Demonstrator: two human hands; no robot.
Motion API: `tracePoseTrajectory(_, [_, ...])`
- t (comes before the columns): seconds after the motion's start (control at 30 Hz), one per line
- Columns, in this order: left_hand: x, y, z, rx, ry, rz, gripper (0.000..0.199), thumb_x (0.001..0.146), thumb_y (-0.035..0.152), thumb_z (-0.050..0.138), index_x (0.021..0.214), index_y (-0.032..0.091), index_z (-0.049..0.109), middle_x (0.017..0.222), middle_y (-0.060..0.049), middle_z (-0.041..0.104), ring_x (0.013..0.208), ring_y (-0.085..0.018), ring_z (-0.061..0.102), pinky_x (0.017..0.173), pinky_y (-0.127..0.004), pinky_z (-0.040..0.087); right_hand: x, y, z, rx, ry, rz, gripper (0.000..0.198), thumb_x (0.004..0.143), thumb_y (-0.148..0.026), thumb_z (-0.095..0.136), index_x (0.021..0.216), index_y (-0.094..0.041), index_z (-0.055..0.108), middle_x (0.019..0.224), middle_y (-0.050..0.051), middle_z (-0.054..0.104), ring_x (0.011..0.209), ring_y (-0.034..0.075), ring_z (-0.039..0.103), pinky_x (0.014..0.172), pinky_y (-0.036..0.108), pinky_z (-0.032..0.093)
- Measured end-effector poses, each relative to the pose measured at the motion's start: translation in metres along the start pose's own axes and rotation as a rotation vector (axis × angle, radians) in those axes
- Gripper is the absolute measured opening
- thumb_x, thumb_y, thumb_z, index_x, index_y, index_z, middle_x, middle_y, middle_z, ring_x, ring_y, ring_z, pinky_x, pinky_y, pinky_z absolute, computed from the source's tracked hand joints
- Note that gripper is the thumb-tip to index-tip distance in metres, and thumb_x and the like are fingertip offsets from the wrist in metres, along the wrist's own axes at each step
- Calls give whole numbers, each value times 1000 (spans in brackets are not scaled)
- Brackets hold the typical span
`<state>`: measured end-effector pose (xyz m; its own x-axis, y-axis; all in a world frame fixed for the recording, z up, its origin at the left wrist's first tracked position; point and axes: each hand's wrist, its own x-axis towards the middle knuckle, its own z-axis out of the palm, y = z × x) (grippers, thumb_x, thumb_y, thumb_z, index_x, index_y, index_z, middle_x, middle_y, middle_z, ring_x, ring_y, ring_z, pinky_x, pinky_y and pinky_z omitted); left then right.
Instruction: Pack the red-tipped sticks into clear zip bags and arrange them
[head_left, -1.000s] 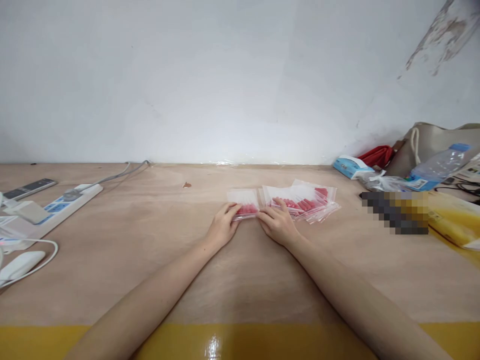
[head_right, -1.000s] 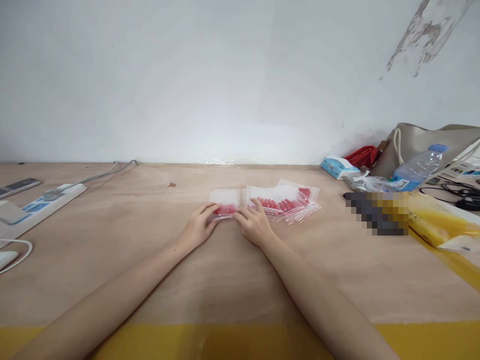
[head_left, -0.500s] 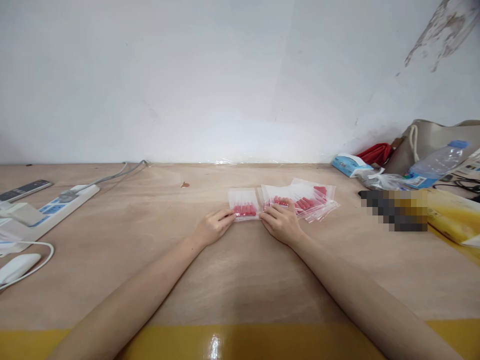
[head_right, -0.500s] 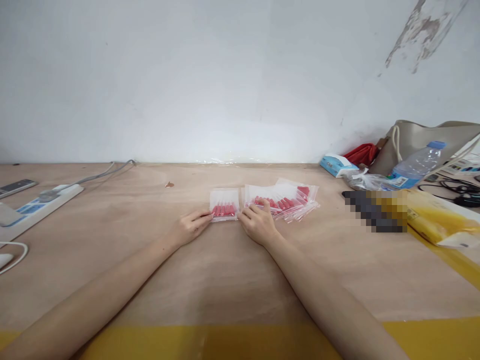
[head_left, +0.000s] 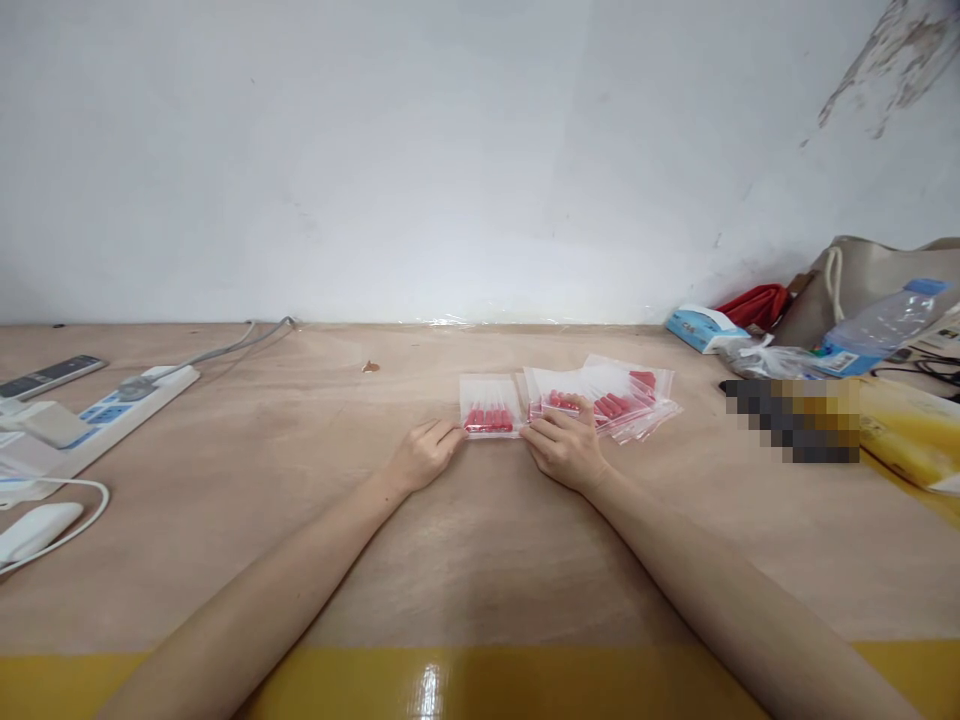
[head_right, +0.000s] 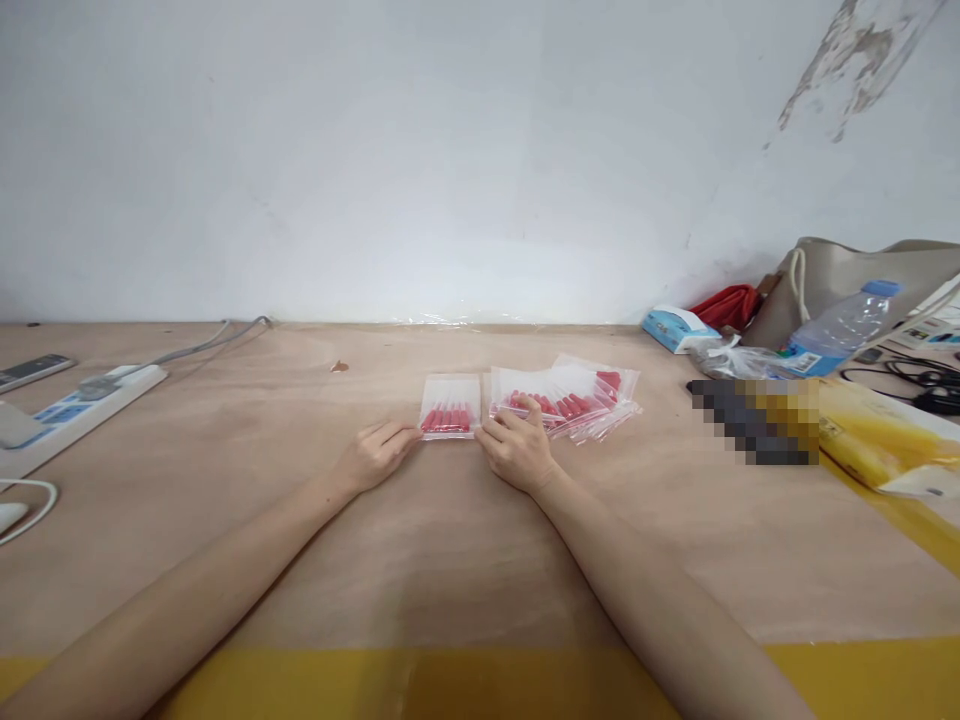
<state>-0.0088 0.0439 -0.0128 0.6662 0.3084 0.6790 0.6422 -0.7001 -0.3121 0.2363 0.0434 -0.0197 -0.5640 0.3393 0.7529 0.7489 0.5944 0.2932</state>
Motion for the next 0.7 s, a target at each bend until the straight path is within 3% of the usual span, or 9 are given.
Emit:
tracePoseTrajectory(0.23, [1, 1, -2, -19, -25, -43, 23, 91, 19, 40, 78, 17, 59, 73, -2, 63, 61, -12, 58, 60, -24, 46, 8, -9, -2, 13, 1, 3, 18, 84, -18, 47, 76, -22, 62, 66, -2, 60, 74, 11, 48, 91, 39, 18])
tracePoseTrajectory(0.33, [1, 1, -1, -32, -31, -47, 23, 91, 19, 40, 79, 17, 60, 73, -2, 63, 62, -11, 58, 59, -23, 47, 20, -23, 7, 20, -12, -29, 18, 85, -18, 46, 82, -24, 63, 68, -2, 60, 73, 11, 47, 92, 40, 18])
tracePoseTrajectory(0.47, [-3, -1, 0, -72, -12, -33, 20, 91, 17, 40, 87, 16, 60, 81, -3, 65, 69, -12, 60, 63, -23, 49, 34, -38, 22, 23, -6, -76, 21, 86, -15, 44, 77, -23, 62, 65, -2, 59, 70, 10, 45, 91, 39, 19])
tracePoseTrajectory(0.7, [-4, -2, -1, -120, -18, -28, 22, 91, 18, 39, 93, 17, 60, 86, -5, 66, 73, -14, 62, 65, -26, 50, 38, -37, 29, 39, -14, -161, 22, 86, -14, 43, 76, -22, 62, 66, -3, 57, 67, 10, 43, 91, 39, 18])
